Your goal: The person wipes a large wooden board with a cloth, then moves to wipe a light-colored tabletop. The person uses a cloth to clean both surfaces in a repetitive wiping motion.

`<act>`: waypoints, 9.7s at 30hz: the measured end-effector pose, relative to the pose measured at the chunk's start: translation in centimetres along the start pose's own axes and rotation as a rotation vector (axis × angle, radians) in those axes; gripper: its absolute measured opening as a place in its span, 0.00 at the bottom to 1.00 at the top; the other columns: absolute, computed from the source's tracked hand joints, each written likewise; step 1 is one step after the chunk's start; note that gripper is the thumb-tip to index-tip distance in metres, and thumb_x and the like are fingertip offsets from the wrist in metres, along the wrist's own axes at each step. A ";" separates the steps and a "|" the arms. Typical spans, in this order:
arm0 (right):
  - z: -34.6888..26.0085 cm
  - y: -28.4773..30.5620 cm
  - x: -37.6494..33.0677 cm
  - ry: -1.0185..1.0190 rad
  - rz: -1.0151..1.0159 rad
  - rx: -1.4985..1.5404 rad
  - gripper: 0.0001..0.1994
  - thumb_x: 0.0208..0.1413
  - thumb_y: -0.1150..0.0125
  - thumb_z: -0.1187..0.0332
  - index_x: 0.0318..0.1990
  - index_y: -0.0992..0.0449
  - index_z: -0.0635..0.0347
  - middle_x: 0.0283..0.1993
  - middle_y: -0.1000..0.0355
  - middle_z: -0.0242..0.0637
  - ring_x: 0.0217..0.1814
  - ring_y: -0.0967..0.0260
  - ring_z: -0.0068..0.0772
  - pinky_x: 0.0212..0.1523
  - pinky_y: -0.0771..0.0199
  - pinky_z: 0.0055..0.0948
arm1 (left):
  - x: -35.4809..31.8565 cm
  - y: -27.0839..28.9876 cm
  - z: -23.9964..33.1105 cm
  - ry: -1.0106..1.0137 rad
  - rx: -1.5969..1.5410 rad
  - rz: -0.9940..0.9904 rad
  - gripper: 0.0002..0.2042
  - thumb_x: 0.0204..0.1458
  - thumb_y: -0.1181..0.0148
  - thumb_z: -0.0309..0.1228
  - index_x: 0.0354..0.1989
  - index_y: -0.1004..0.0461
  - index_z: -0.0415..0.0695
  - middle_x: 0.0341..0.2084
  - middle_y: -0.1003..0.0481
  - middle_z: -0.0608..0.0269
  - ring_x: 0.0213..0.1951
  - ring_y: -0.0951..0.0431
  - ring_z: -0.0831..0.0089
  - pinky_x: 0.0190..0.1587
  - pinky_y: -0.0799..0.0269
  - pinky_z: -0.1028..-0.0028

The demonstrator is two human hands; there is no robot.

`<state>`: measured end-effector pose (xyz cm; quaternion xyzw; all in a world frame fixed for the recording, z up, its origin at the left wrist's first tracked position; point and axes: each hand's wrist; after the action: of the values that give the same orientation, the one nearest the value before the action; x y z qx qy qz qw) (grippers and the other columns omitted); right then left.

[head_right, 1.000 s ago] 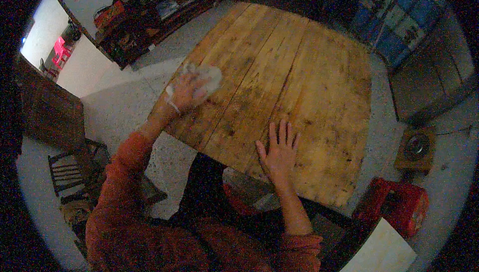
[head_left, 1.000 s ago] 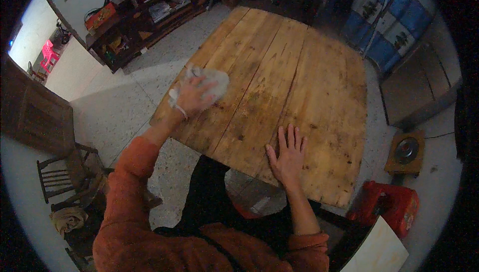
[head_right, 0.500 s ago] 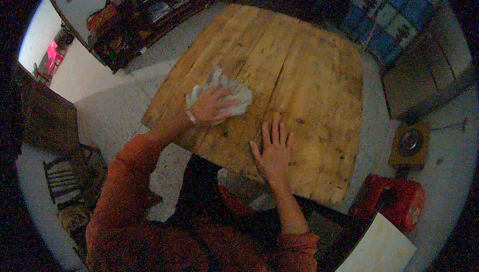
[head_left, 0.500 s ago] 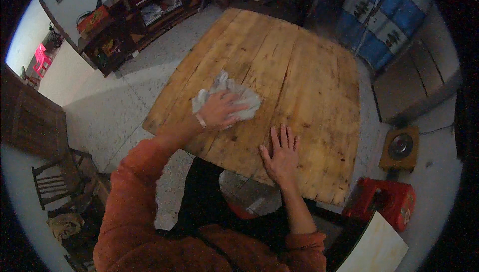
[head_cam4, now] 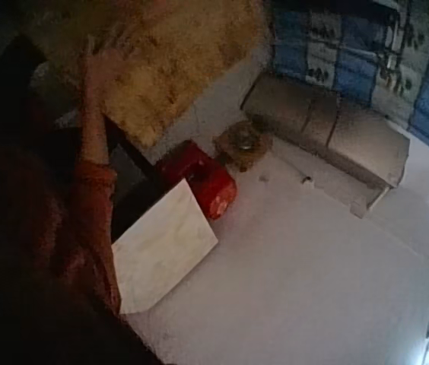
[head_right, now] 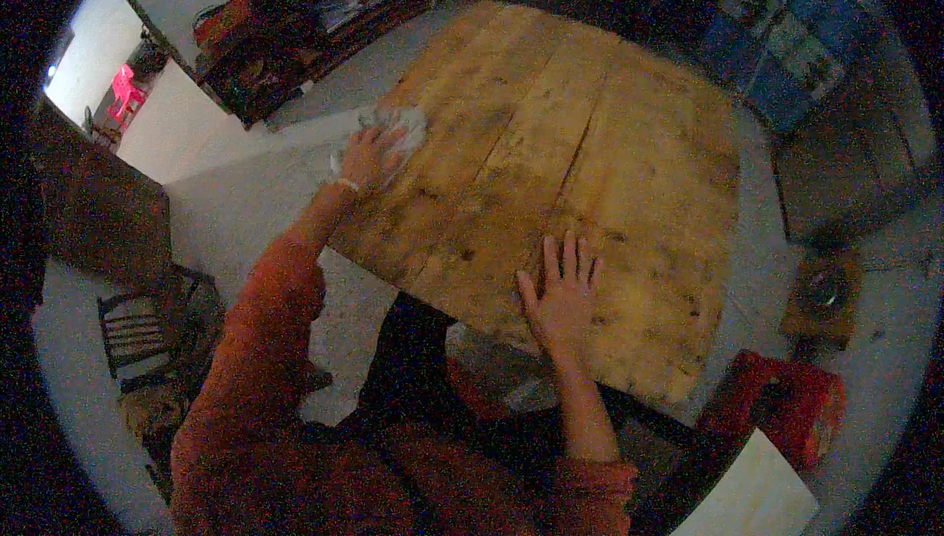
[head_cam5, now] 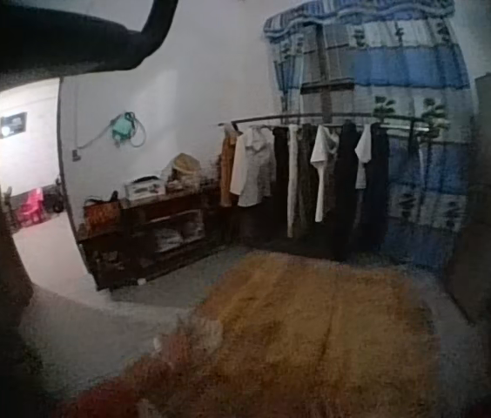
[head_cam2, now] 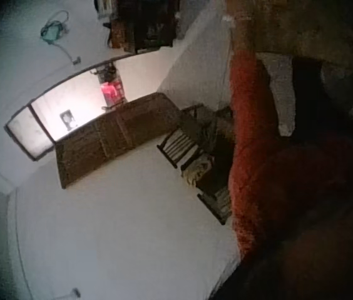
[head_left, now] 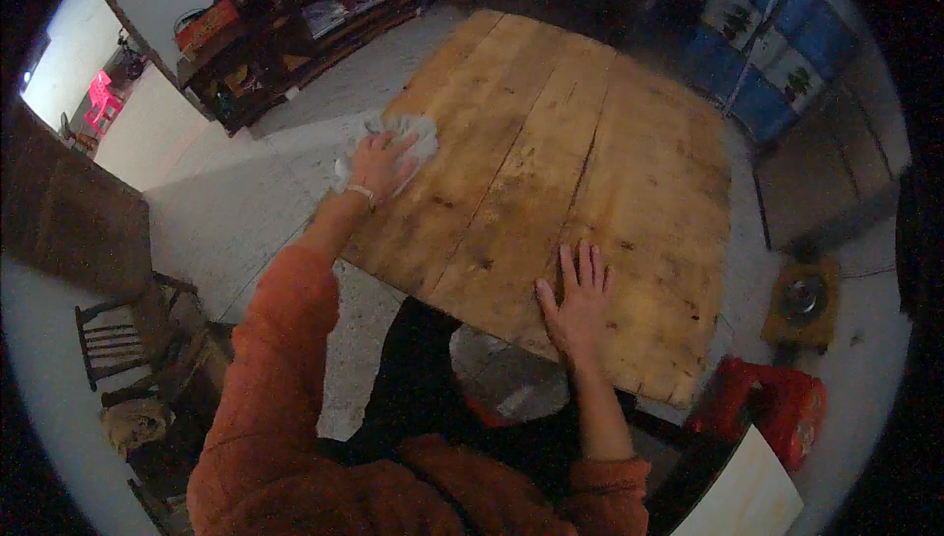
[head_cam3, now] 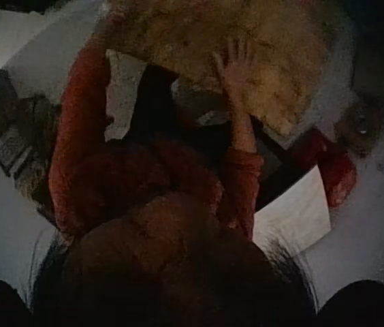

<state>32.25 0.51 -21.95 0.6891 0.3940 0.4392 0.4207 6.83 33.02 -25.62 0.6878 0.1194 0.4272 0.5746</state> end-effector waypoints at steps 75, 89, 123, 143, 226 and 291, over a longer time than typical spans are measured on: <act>6.1 3.1 -9.8 -0.394 0.232 -0.121 0.27 0.59 0.53 0.53 0.61 0.39 0.61 0.64 0.45 0.51 0.68 0.54 0.53 0.68 0.65 0.53 | -6.2 4.5 30.6 -0.473 -0.461 -0.011 0.19 0.46 0.39 0.38 0.49 0.27 0.60 0.50 0.31 0.64 0.51 0.37 0.54 0.51 0.40 0.56; -0.2 2.5 -13.3 -0.239 0.354 0.356 0.24 0.54 0.43 0.59 0.57 0.34 0.60 0.63 0.44 0.53 0.67 0.50 0.55 0.66 0.55 0.48 | -9.8 7.1 29.6 -0.232 -0.858 -0.086 0.09 0.52 0.45 0.30 0.38 0.23 0.43 0.32 0.23 0.58 0.38 0.27 0.58 0.43 0.33 0.63; -9.2 38.1 -40.0 -0.783 1.563 0.259 0.17 0.56 0.44 0.71 0.54 0.33 0.61 0.47 0.29 0.38 0.48 0.32 0.30 0.49 0.31 0.29 | -13.6 18.7 52.6 -0.330 -1.660 -1.358 0.12 0.59 0.49 0.39 0.42 0.26 0.45 0.33 0.29 0.71 0.26 0.36 0.87 0.27 0.39 0.85; -2.0 18.9 -41.9 -1.649 0.053 -0.434 0.26 0.56 0.51 0.46 0.62 0.39 0.35 0.71 0.58 0.45 0.68 0.57 0.65 0.57 0.53 0.72 | -16.9 15.1 57.4 -1.090 -1.492 -0.702 0.09 0.54 0.47 0.31 0.40 0.26 0.43 0.42 0.28 0.57 0.45 0.29 0.61 0.49 0.34 0.67; -28.4 12.3 -59.3 -1.827 0.545 -0.645 0.24 0.47 0.39 0.56 0.54 0.28 0.44 0.57 0.34 0.41 0.66 0.48 0.51 0.65 0.61 0.60 | -15.9 10.5 63.9 -1.417 -0.527 -0.342 0.27 0.59 0.60 0.50 0.66 0.46 0.55 0.67 0.54 0.52 0.68 0.58 0.52 0.65 0.69 0.47; -13.3 17.7 -68.3 -2.187 0.547 -0.764 0.24 0.52 0.47 0.50 0.54 0.29 0.48 0.56 0.33 0.45 0.62 0.45 0.56 0.63 0.54 0.52 | -16.5 10.4 64.0 -1.421 -0.579 -0.366 0.26 0.58 0.56 0.46 0.65 0.45 0.55 0.67 0.53 0.51 0.68 0.57 0.52 0.66 0.69 0.49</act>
<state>2.13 -64.62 -20.82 0.5894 -0.4902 -0.2175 0.6042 39.83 -25.09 -22.14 0.5883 -0.2811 -0.2021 0.7308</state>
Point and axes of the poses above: each hand's wrist, its own x-axis towards the middle knuckle, its own y-axis out of the back of the hand, z = x × y
